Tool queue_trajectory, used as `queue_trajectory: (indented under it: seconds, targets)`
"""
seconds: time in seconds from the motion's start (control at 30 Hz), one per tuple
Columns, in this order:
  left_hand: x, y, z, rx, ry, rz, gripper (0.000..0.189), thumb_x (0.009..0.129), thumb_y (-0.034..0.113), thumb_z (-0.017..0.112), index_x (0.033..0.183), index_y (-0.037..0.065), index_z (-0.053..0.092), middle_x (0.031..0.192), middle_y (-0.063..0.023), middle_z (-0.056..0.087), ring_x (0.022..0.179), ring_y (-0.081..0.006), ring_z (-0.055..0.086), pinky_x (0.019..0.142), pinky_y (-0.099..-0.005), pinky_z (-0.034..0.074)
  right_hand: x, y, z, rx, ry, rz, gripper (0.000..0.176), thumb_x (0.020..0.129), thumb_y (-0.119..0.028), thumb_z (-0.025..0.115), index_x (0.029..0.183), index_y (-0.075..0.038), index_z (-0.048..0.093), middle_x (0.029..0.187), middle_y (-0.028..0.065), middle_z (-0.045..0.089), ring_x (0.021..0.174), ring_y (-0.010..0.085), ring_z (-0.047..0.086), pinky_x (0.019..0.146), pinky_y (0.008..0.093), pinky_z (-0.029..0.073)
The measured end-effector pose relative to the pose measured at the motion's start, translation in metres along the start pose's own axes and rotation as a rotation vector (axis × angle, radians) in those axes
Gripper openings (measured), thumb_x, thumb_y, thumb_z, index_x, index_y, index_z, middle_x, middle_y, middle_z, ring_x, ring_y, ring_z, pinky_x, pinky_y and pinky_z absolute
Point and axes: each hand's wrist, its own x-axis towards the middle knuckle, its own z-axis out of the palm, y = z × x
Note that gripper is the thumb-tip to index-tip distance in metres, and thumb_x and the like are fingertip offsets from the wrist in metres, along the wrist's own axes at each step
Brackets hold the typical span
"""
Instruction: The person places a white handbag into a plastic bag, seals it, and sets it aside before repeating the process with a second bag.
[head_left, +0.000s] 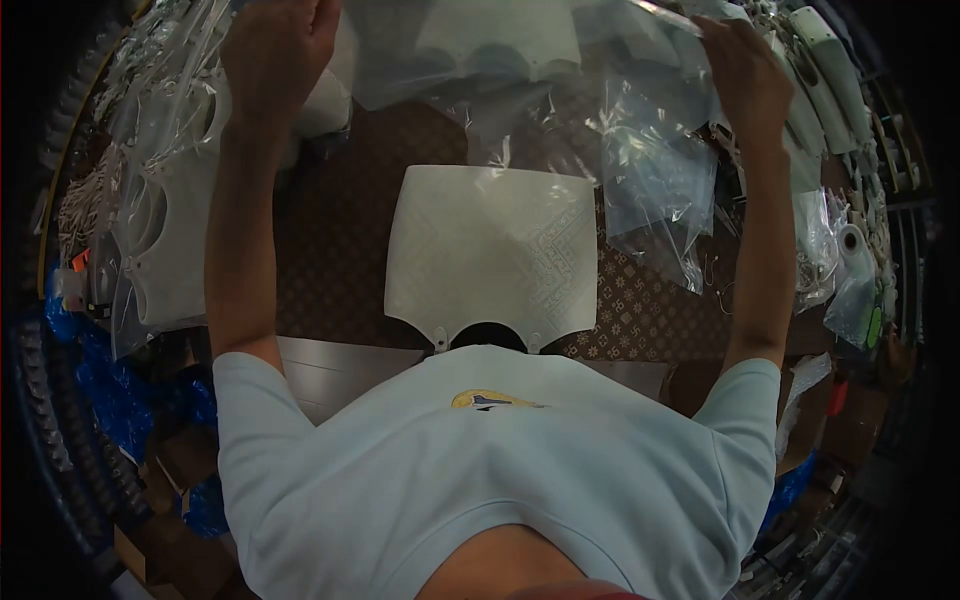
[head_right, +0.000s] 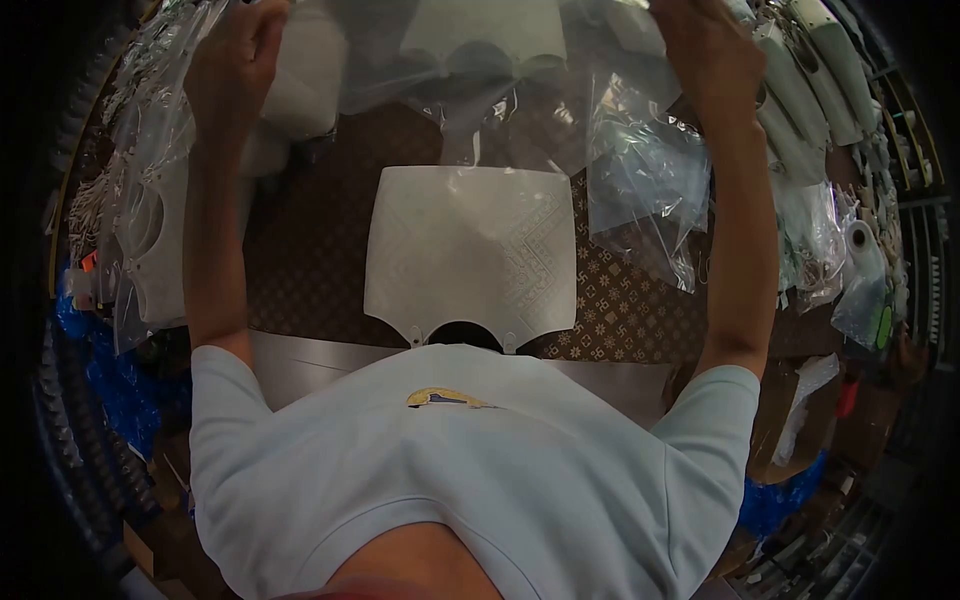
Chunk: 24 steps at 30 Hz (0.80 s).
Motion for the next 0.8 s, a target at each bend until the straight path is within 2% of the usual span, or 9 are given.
queue_trajectory:
  seconds: [0.03, 0.1, 0.17, 0.37, 0.57, 0.63, 0.7, 0.77, 0.8]
  targets:
    - [-0.002, -0.011, 0.0, 0.004, 0.004, 0.0, 0.006, 0.08, 0.01, 0.061, 0.086, 0.01, 0.062, 0.079, -0.0042, 0.062, 0.069, -0.0226, 0.059, 0.062, -0.0347, 0.046, 0.008, 0.016, -0.007, 0.072, 0.096, -0.062, 0.016, 0.079, -0.012, 0.061, 0.092, -0.018, 0.066, 0.085, -0.0011, 0.061, 0.076, 0.0153, 0.061, 0.063, 0.028, 0.049]
    - [-0.013, -0.037, 0.003, -0.109, 0.444, 0.201, 0.01, 0.073, 0.008, 0.065, 0.081, 0.012, 0.06, 0.069, -0.0021, 0.056, 0.063, -0.0213, 0.055, 0.063, -0.031, 0.045, 0.005, 0.015, -0.014, 0.149, 0.183, -0.116, 0.02, 0.081, -0.01, 0.059, 0.097, -0.019, 0.067, 0.09, 0.0, 0.062, 0.076, 0.0157, 0.061, 0.066, 0.0275, 0.049]
    - [-0.05, -0.018, -0.014, -0.054, 0.419, 0.25, 0.016, 0.073, 0.006, 0.064, 0.087, 0.014, 0.063, 0.069, 0.0005, 0.051, 0.067, -0.0166, 0.053, 0.07, -0.0316, 0.045, -0.018, -0.01, -0.033, 0.087, 0.338, -0.02, 0.017, 0.075, -0.009, 0.064, 0.089, -0.018, 0.067, 0.087, -0.001, 0.063, 0.08, 0.0168, 0.06, 0.063, 0.0285, 0.05]
    - [-0.207, 0.037, 0.03, -0.458, -0.29, 0.173, 0.021, 0.068, 0.003, 0.062, 0.086, 0.015, 0.065, 0.068, 0.0005, 0.046, 0.068, -0.0159, 0.05, 0.082, -0.035, 0.041, -0.16, -0.082, -0.006, 0.304, -0.29, 0.188, 0.025, 0.073, -0.005, 0.065, 0.095, -0.016, 0.066, 0.089, -0.001, 0.063, 0.09, 0.0225, 0.058, 0.075, 0.0335, 0.048]
    - [-0.275, 0.069, 0.075, -0.591, -0.482, 0.01, 0.025, 0.067, 0.003, 0.062, 0.09, 0.014, 0.065, 0.073, -0.002, 0.05, 0.072, -0.0193, 0.052, 0.074, -0.0341, 0.041, -0.236, -0.15, -0.016, 0.173, -0.396, 0.556, 0.025, 0.072, -0.009, 0.067, 0.096, -0.014, 0.064, 0.089, 0.0043, 0.062, 0.097, 0.0263, 0.055, 0.088, 0.0395, 0.041]
    - [-0.284, 0.076, 0.072, -0.617, -0.506, -0.064, 0.027, 0.067, 0.003, 0.062, 0.091, 0.015, 0.065, 0.075, -0.0024, 0.051, 0.074, -0.0196, 0.052, 0.073, -0.0342, 0.041, -0.252, -0.169, -0.039, 0.117, -0.363, 0.524, 0.028, 0.075, -0.016, 0.068, 0.1, -0.009, 0.06, 0.088, 0.0051, 0.062, 0.088, 0.0227, 0.058, 0.077, 0.0355, 0.046]
    - [-0.292, 0.081, 0.066, -0.636, -0.535, -0.131, 0.028, 0.068, 0.003, 0.062, 0.093, 0.015, 0.065, 0.078, -0.0029, 0.052, 0.076, -0.0198, 0.052, 0.072, -0.0342, 0.041, -0.281, -0.196, -0.047, 0.999, -0.639, 1.487, 0.033, 0.081, -0.029, 0.065, 0.104, -0.005, 0.057, 0.088, 0.0024, 0.062, 0.076, 0.0148, 0.059, 0.062, 0.0281, 0.048]
    - [-0.295, 0.08, 0.061, -0.639, -0.559, -0.152, 0.03, 0.067, 0.004, 0.062, 0.095, 0.015, 0.065, 0.082, -0.0032, 0.053, 0.078, -0.0199, 0.052, 0.071, -0.0344, 0.042, -0.253, -0.222, -0.053, 1.422, -0.843, 2.043, 0.039, 0.086, -0.039, 0.056, 0.105, -0.004, 0.056, 0.082, 0.0006, 0.061, 0.064, 0.0077, 0.057, 0.051, 0.019, 0.042]
    - [-0.296, 0.081, 0.059, -0.647, -0.567, -0.135, 0.03, 0.067, 0.004, 0.062, 0.095, 0.015, 0.065, 0.082, -0.0032, 0.053, 0.078, -0.0199, 0.052, 0.071, -0.0344, 0.042, -0.249, -0.238, -0.048, 1.512, -0.839, 2.097, 0.04, 0.086, -0.041, 0.054, 0.102, -0.005, 0.057, 0.081, 0.0009, 0.062, 0.064, 0.0082, 0.058, 0.052, 0.0188, 0.043]
